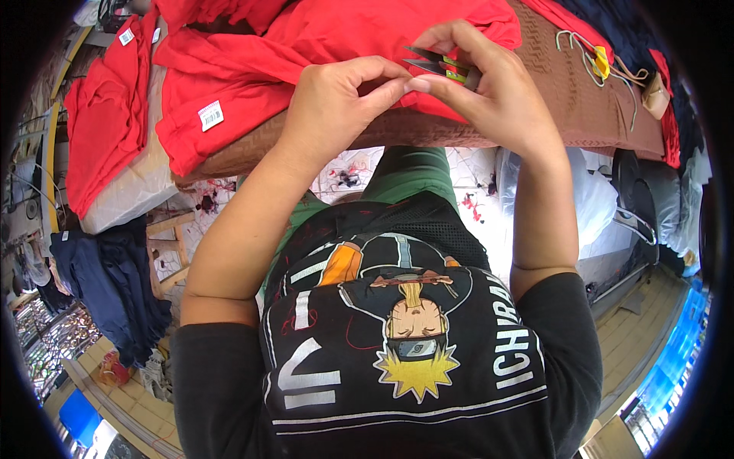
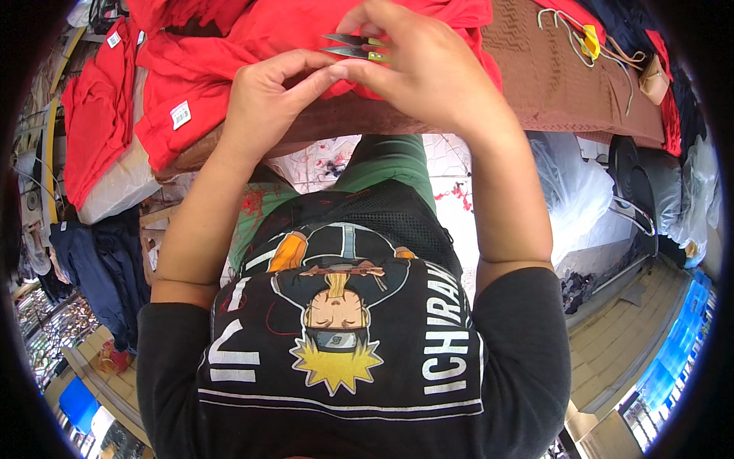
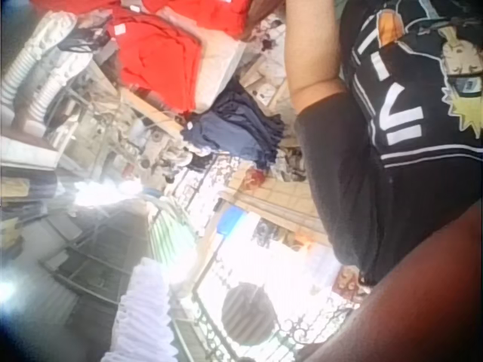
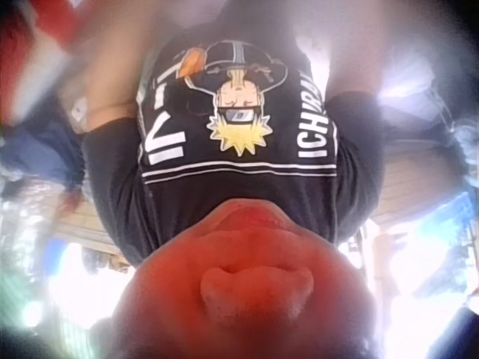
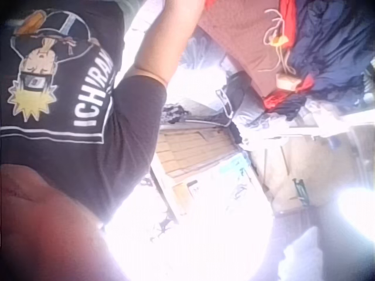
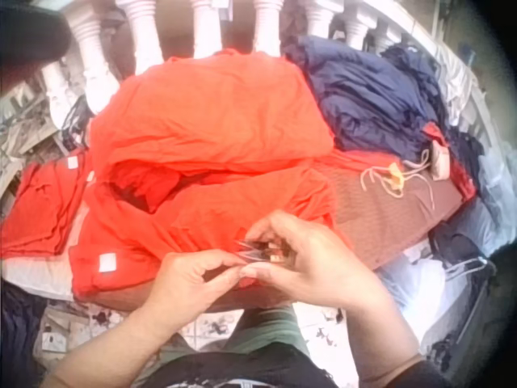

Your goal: The person trims loose threads from several red t-shirts using a pair of small thread snips, handling each garment one by one at a workstation.

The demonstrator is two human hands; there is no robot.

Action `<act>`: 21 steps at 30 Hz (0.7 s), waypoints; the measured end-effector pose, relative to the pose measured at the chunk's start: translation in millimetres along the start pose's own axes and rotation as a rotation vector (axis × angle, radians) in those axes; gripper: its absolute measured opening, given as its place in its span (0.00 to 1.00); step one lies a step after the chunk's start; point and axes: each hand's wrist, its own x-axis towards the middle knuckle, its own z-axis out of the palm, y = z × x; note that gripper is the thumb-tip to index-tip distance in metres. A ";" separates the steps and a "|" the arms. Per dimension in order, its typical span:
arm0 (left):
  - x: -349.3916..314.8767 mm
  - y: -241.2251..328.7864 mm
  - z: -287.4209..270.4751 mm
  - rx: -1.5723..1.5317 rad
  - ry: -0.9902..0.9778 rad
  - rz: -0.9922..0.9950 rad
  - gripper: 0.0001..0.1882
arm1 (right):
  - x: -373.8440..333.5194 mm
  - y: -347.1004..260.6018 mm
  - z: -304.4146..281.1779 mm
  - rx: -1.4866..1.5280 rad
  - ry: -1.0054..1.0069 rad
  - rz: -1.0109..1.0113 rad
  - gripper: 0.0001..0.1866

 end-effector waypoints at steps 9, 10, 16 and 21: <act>4.6 6.3 -18.5 -0.156 -0.177 -0.140 0.11 | -9.3 18.5 -30.0 0.059 -0.244 -0.070 0.06; 4.6 6.5 -19.3 -0.181 -0.183 -0.148 0.11 | -8.7 17.4 -29.5 0.052 -0.249 -0.064 0.06; 3.0 10.1 -20.8 -0.174 -0.177 -0.151 0.11 | -3.9 10.5 -23.1 0.034 -0.273 -0.086 0.07; 2.4 11.5 -21.6 -0.154 -0.182 -0.125 0.11 | -3.5 13.2 -17.1 0.029 -0.258 -0.147 0.08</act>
